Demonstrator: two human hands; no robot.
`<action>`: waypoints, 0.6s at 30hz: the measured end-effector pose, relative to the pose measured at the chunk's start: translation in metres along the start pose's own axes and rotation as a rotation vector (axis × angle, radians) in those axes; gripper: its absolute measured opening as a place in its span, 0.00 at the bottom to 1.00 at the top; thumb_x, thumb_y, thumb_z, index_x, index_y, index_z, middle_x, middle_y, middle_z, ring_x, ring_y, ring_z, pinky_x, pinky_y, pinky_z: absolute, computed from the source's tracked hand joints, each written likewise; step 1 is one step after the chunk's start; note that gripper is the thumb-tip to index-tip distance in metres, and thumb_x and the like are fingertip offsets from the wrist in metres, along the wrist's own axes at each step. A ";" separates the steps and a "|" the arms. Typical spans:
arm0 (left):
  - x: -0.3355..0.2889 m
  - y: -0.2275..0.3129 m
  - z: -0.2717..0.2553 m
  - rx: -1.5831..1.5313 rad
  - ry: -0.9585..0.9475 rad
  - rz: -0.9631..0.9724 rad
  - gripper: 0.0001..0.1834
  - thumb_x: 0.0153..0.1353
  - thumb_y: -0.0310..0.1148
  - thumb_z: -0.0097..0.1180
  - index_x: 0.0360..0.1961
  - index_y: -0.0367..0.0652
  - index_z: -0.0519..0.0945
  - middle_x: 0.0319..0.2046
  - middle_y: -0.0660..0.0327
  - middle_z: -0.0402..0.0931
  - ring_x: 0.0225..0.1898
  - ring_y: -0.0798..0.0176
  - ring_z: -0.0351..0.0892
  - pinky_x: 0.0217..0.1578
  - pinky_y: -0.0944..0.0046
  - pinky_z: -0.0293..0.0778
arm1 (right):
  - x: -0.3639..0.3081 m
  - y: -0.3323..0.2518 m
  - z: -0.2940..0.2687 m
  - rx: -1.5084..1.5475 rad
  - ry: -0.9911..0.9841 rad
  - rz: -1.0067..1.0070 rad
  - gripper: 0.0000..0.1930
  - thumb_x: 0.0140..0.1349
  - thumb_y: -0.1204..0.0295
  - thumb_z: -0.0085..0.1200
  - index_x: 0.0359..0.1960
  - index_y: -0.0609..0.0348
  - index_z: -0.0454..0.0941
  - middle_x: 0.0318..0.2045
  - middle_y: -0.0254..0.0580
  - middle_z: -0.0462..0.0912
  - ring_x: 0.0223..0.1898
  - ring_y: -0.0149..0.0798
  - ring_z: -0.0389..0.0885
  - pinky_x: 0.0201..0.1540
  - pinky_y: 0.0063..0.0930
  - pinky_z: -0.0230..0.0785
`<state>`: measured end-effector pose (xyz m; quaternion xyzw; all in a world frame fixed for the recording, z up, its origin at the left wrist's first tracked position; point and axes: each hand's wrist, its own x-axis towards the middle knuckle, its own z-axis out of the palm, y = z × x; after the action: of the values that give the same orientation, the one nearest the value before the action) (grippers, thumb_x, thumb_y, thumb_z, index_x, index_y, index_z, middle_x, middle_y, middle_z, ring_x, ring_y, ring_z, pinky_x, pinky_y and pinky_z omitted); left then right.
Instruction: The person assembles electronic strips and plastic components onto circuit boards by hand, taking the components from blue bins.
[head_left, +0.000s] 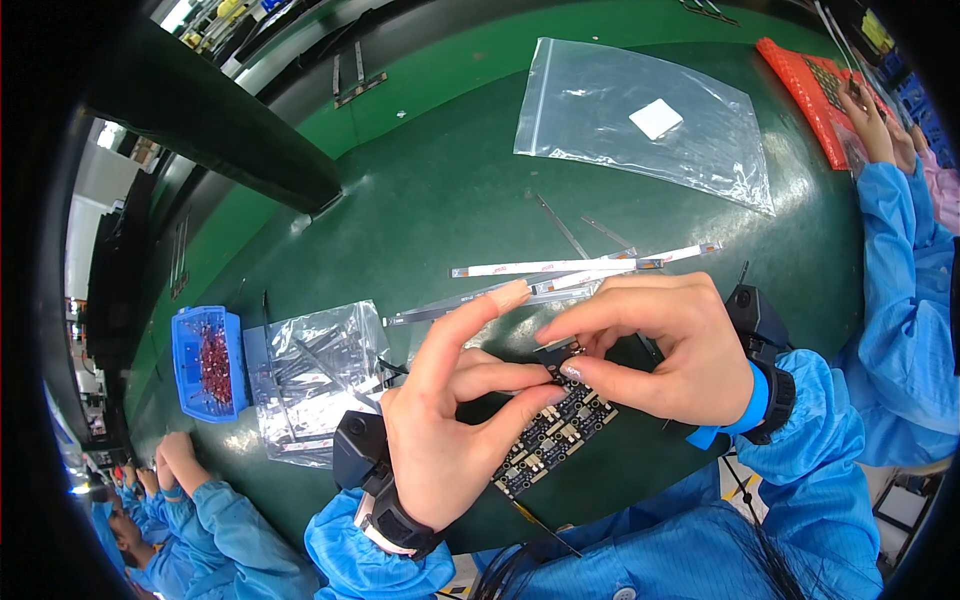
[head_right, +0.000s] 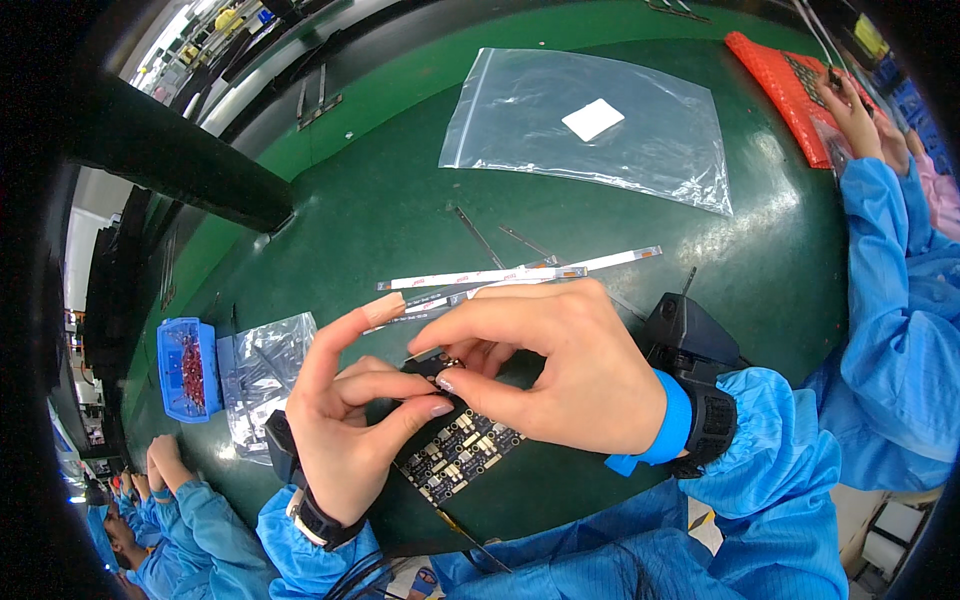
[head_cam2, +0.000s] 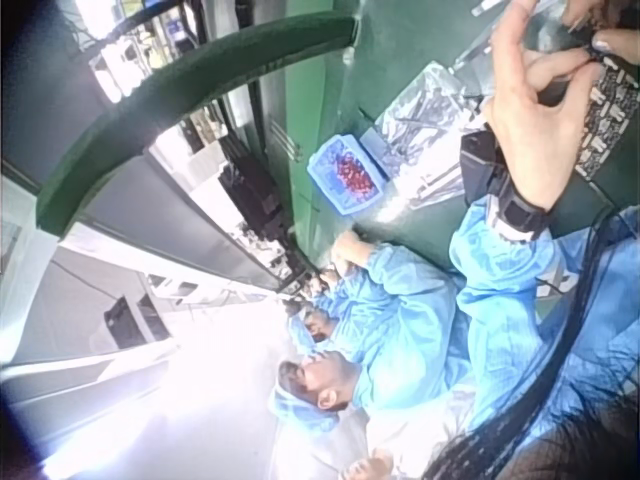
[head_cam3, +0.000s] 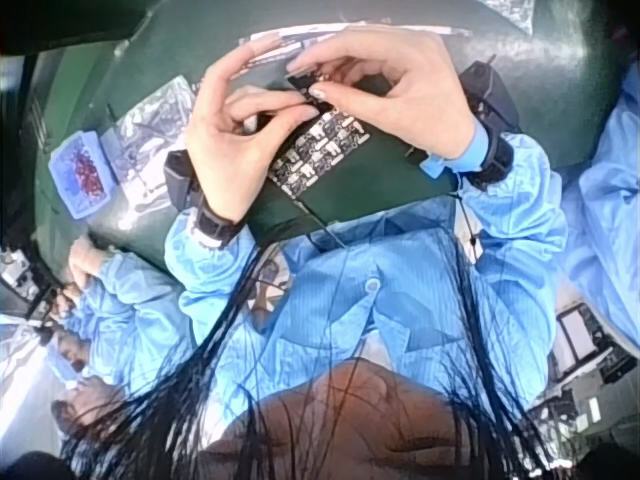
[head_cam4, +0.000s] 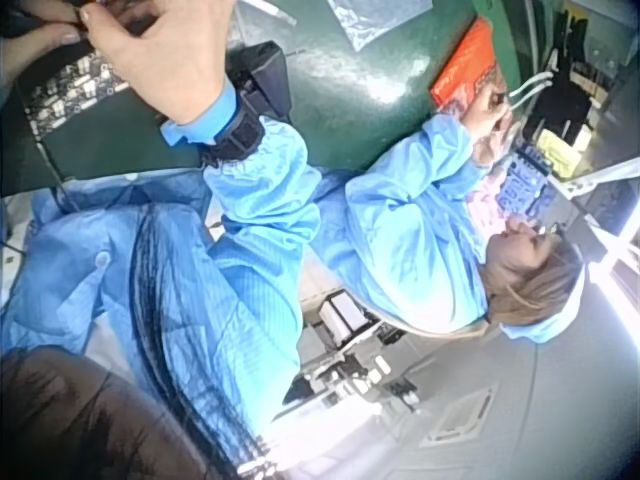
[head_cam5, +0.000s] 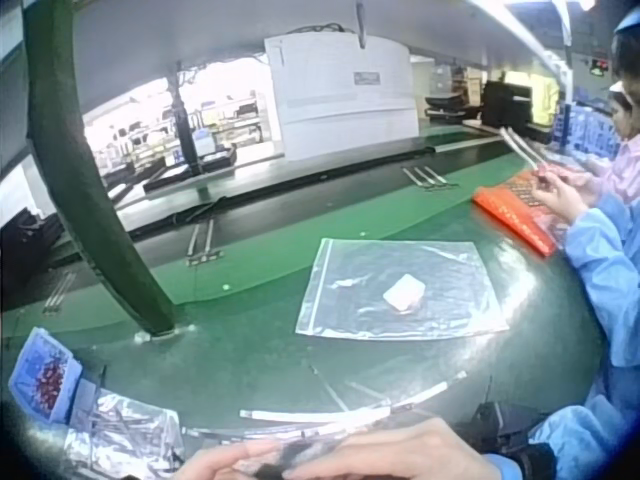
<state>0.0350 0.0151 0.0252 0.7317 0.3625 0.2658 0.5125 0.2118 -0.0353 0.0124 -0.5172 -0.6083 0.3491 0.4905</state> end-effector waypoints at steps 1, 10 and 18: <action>0.000 0.000 0.000 0.000 0.000 0.000 0.36 0.41 0.14 0.63 0.54 0.30 0.63 0.31 0.56 0.80 0.30 0.72 0.77 0.37 0.75 0.70 | 0.000 0.000 0.000 0.000 0.000 0.000 0.11 0.46 0.80 0.57 0.35 0.59 0.79 0.24 0.41 0.80 0.23 0.32 0.81 0.28 0.21 0.73; 0.000 0.002 0.000 0.022 -0.021 -0.029 0.36 0.41 0.13 0.63 0.55 0.30 0.63 0.29 0.57 0.80 0.30 0.72 0.77 0.37 0.74 0.70 | -0.001 -0.005 -0.001 -0.069 -0.028 -0.026 0.14 0.44 0.81 0.59 0.36 0.59 0.81 0.25 0.40 0.81 0.25 0.33 0.80 0.29 0.23 0.71; 0.001 0.002 0.001 -0.013 -0.030 -0.036 0.35 0.41 0.13 0.62 0.54 0.30 0.63 0.31 0.56 0.80 0.31 0.71 0.78 0.38 0.73 0.70 | -0.001 -0.003 -0.002 -0.061 -0.020 -0.045 0.11 0.46 0.80 0.57 0.34 0.60 0.79 0.25 0.39 0.80 0.23 0.31 0.80 0.27 0.21 0.72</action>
<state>0.0369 0.0152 0.0269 0.7255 0.3664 0.2478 0.5272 0.2127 -0.0368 0.0160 -0.5146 -0.6351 0.3241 0.4763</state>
